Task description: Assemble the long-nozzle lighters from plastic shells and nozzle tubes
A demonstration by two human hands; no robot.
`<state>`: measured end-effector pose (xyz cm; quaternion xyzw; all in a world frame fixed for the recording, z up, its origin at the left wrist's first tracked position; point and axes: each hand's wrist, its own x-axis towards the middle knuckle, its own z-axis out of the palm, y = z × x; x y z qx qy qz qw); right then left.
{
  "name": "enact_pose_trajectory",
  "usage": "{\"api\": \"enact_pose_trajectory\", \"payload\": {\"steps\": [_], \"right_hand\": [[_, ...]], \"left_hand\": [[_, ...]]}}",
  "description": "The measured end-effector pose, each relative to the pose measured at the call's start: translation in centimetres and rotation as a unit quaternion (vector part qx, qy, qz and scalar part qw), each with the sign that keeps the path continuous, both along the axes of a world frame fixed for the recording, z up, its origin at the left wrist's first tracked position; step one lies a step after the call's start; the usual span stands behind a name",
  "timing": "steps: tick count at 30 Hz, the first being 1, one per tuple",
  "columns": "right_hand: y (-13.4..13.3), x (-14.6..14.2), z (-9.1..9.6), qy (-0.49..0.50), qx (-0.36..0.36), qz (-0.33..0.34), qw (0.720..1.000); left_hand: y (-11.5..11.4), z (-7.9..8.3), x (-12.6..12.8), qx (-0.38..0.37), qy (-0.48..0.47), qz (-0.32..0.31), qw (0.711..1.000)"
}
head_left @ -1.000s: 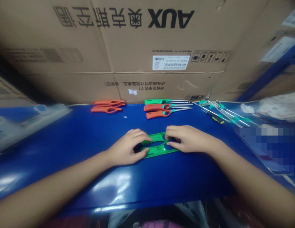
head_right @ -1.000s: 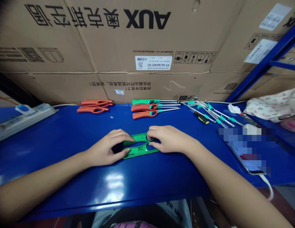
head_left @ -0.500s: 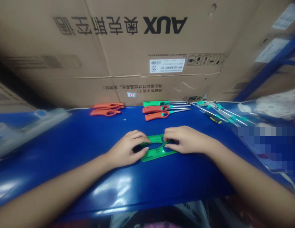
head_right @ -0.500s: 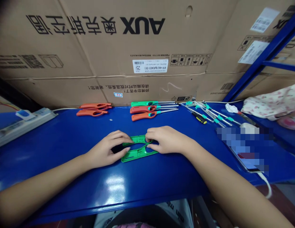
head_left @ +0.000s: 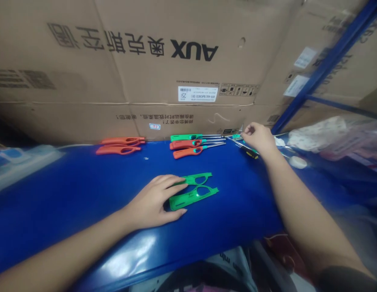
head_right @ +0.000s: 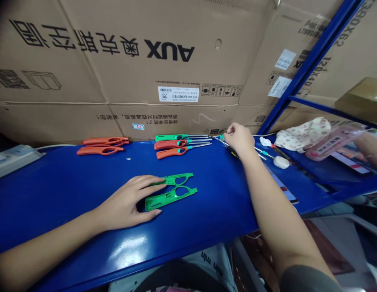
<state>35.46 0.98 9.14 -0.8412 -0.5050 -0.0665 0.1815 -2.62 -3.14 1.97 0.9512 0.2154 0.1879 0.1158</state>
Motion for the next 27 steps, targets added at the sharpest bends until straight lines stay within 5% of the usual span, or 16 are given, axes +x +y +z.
{"api": "enact_pose_trajectory", "payload": {"steps": [8, 27], "right_hand": [[0.7, 5.6, -3.5, 0.032, -0.106, -0.060, 0.992], [1.4, 6.1, -4.7, 0.069, -0.147, -0.032, 0.986]], "left_hand": [[0.3, -0.4, -0.2, 0.010, 0.010, 0.002, 1.000], [0.6, -0.5, -0.1, 0.010, -0.019, -0.028, 0.999]]}}
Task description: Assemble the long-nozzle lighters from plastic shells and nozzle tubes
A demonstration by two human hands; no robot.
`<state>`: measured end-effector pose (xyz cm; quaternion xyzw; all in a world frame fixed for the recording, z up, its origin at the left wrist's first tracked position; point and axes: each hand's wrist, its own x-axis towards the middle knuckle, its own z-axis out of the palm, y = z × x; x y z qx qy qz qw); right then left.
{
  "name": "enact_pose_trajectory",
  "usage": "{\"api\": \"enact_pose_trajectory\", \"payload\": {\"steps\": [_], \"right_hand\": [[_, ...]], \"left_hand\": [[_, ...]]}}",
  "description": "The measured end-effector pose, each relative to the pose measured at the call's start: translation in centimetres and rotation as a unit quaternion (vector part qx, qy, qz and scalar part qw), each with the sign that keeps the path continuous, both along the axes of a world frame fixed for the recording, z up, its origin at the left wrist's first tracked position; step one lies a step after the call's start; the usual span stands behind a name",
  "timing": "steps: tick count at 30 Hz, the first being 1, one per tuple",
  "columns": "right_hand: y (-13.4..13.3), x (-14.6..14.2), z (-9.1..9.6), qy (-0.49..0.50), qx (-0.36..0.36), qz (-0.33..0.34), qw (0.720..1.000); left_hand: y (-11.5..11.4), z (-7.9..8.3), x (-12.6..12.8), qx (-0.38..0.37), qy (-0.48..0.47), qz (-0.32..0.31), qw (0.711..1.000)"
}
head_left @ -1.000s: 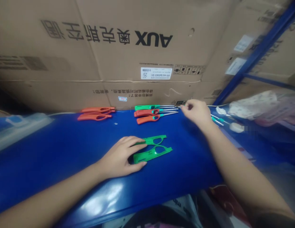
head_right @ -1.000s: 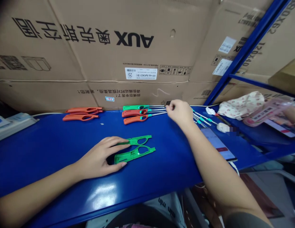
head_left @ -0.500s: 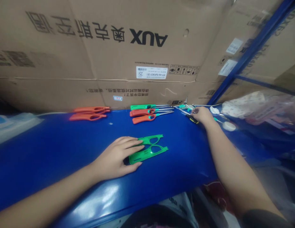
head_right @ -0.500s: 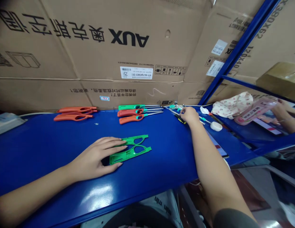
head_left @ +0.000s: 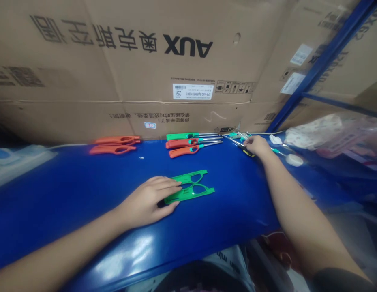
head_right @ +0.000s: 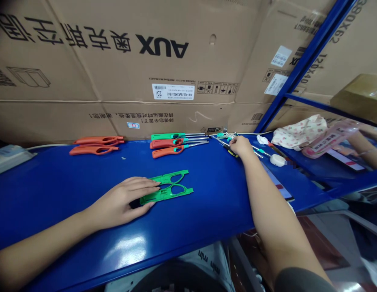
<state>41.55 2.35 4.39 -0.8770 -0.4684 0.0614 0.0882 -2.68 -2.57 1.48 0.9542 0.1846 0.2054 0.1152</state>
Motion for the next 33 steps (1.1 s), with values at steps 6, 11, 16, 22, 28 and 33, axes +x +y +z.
{"api": "enact_pose_trajectory", "payload": {"steps": [6, 11, 16, 22, 28, 33], "right_hand": [[-0.2, -0.3, 0.5, 0.020, -0.029, -0.006, 0.999], [-0.3, -0.3, 0.7, 0.036, -0.040, -0.017, 0.998], [-0.2, -0.1, 0.7, 0.047, -0.050, -0.029, 0.997], [0.0, 0.4, 0.5, 0.054, -0.023, -0.031, 0.998], [0.2, 0.7, 0.3, 0.049, 0.011, -0.030, 0.998], [0.4, 0.7, 0.2, 0.045, -0.003, -0.025, 0.999]], "left_hand": [[-0.2, 0.4, -0.1, 0.043, 0.011, 0.002, 0.999], [-0.3, 0.6, -0.2, 0.062, 0.013, 0.001, 0.998], [-0.4, 0.7, -0.2, 0.066, 0.004, 0.002, 0.998], [-0.3, 0.6, -0.2, 0.068, -0.001, 0.008, 0.998], [-0.3, 0.5, -0.3, 0.065, -0.001, 0.003, 0.998], [-0.2, 0.4, -0.3, 0.063, -0.005, 0.001, 0.998]]}}
